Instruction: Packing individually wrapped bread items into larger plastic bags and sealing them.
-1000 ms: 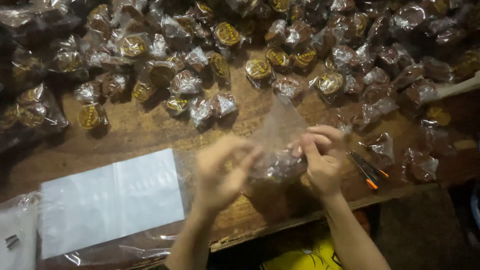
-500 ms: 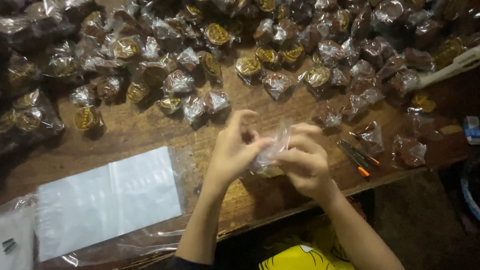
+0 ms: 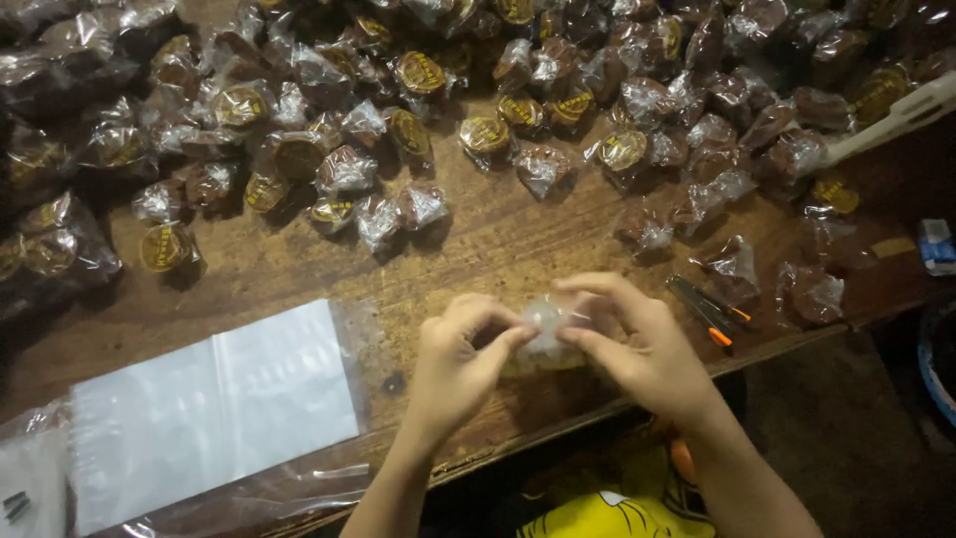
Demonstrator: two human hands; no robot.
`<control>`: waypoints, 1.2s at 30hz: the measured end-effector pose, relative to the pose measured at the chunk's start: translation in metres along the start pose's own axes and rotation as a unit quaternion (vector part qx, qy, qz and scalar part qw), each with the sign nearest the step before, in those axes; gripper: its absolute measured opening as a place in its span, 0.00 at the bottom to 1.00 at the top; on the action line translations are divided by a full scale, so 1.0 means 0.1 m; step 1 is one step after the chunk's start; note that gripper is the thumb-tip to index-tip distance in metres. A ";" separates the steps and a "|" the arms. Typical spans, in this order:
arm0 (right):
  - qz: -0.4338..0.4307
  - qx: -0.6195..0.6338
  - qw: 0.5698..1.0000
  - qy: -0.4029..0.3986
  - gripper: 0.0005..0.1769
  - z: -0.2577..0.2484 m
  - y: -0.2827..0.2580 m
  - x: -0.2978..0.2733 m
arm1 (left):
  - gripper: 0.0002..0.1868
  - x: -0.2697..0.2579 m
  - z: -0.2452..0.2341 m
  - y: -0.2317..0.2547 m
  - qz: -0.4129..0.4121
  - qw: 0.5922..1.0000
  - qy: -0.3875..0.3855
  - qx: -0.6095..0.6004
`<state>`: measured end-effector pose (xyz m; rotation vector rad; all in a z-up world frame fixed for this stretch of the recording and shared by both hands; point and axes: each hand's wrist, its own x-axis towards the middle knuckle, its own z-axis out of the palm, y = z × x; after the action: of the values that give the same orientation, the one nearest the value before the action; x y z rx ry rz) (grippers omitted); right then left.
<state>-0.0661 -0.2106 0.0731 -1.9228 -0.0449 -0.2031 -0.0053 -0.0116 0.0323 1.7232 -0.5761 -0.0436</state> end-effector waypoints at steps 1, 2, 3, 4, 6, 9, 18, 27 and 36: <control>0.002 -0.001 1.000 0.003 0.25 0.04 0.07 -0.04 | 0.04 0.00 0.04 0.04 0.000 1.000 -0.003 -0.002; 0.003 -0.009 0.998 0.055 0.20 0.08 0.15 -0.08 | 0.06 -0.01 0.08 0.07 0.018 0.999 0.030 0.018; 0.008 -0.018 0.994 0.107 0.15 0.12 0.23 -0.15 | 0.10 -0.04 0.12 0.10 0.032 0.997 0.060 0.037; 0.013 -0.020 0.994 0.110 0.15 0.11 0.18 -0.17 | 0.10 -0.07 0.14 0.14 0.029 0.997 0.056 0.034; -0.070 -0.043 0.992 0.092 0.16 0.11 0.08 -0.16 | 0.22 -0.09 0.14 0.24 0.143 0.983 0.022 0.115; -0.092 -0.106 0.990 -0.010 0.14 0.02 -0.13 -0.17 | 0.30 -0.19 0.14 0.19 0.190 0.961 -0.047 0.197; -0.126 -0.144 0.980 -0.059 0.09 -0.03 0.02 -0.31 | 0.09 -0.18 -0.01 0.32 0.152 0.973 -0.111 0.133; -0.033 -0.018 0.997 0.061 0.11 0.04 0.30 -0.30 | 0.11 -0.19 -0.06 0.23 0.003 0.996 -0.090 -0.003; -0.135 -0.169 0.972 -0.093 0.24 -0.07 0.11 -0.18 | 0.16 -0.13 -0.01 0.15 0.078 0.991 -0.062 0.088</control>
<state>-0.0832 -0.2198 0.0628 -2.2696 -0.4216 -0.2221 -0.0212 -0.0074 0.0426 1.8504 -0.8267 0.0113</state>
